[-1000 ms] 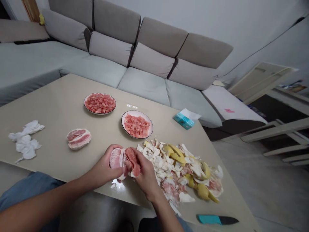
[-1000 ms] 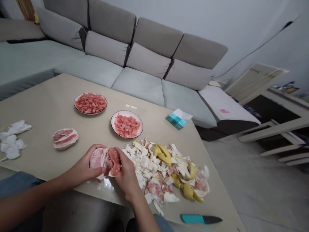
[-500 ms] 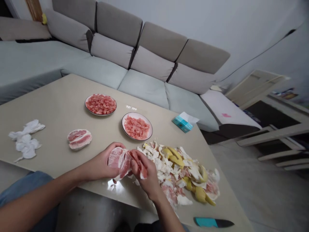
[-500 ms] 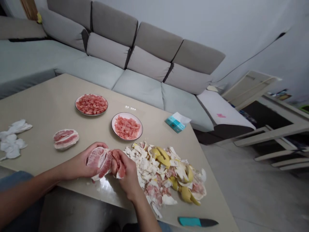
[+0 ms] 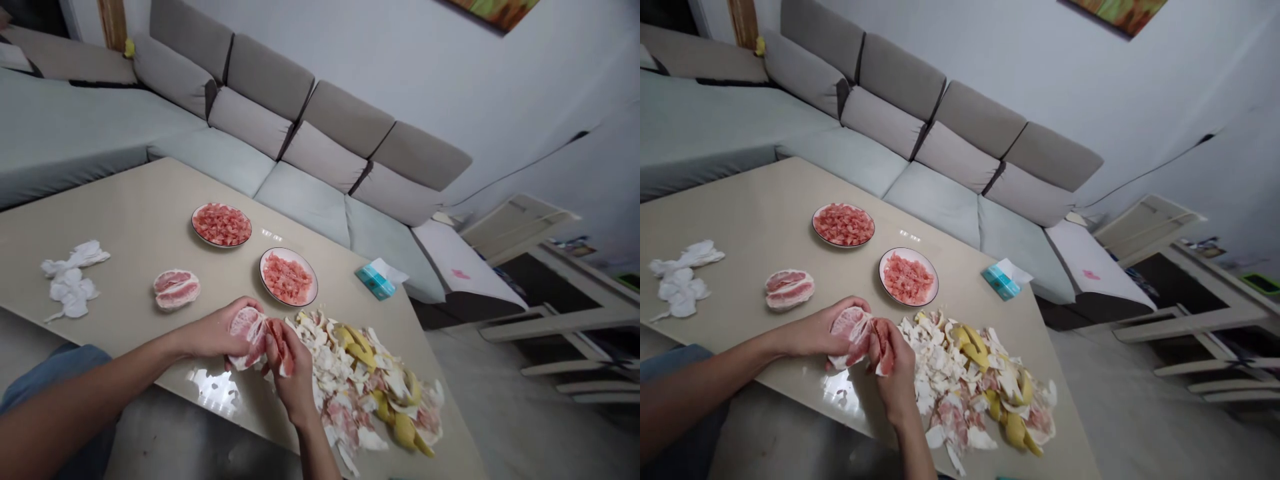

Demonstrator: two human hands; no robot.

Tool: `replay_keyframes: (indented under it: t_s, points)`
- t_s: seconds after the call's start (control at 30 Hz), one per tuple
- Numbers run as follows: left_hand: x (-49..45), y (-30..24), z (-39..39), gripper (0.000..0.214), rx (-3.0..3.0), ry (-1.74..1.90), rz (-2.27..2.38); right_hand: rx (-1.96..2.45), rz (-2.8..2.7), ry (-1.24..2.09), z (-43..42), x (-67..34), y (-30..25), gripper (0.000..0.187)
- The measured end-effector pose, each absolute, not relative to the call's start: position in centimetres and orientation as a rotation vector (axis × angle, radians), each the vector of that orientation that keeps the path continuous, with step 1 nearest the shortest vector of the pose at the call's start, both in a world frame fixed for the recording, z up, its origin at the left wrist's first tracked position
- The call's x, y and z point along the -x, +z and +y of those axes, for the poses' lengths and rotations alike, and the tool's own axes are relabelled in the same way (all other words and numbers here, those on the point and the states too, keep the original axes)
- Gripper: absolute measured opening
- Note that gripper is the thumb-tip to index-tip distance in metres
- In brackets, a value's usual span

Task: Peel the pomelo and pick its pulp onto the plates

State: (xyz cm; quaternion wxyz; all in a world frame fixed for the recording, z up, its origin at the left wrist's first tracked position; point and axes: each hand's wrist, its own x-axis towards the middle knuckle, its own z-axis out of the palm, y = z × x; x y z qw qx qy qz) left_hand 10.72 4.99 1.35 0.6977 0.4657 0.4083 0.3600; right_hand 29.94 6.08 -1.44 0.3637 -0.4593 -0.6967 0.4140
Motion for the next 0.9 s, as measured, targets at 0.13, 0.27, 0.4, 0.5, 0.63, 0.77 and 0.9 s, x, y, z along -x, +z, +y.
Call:
replay_keyframes:
  t_s: [0.13,0.27,0.4,0.5,0.63,0.77,0.9]
  points:
    - [-9.9,1.4,5.3,0.057,-1.064,0.684,0.810,1.201,-1.662,1.343,5.7,-31.1,-0.6,0.037]
    - [-9.1,0.9,5.5,0.059,-1.071,0.616,0.700,1.166,-1.627,1.595,5.5,-32.6,0.6,0.044]
    - [-8.8,0.2,5.9,0.065,-1.096,0.546,0.518,1.072,-1.651,1.873,5.1,-33.8,2.4,0.042]
    - [-8.6,0.1,5.9,0.067,-1.157,0.427,0.389,0.980,-1.719,2.126,4.7,-34.5,3.7,0.040]
    - [-7.7,0.9,5.4,0.062,-1.219,0.213,0.282,0.913,-1.824,2.366,5.2,-36.2,5.6,0.041]
    - [-7.8,2.1,4.5,0.051,-1.218,0.159,0.210,0.940,-1.881,2.242,6.4,-36.9,7.3,0.035]
    - [-12.8,-0.3,2.8,0.052,-1.405,-0.099,-0.042,1.154,-2.047,1.681,7.3,-32.7,4.6,0.029]
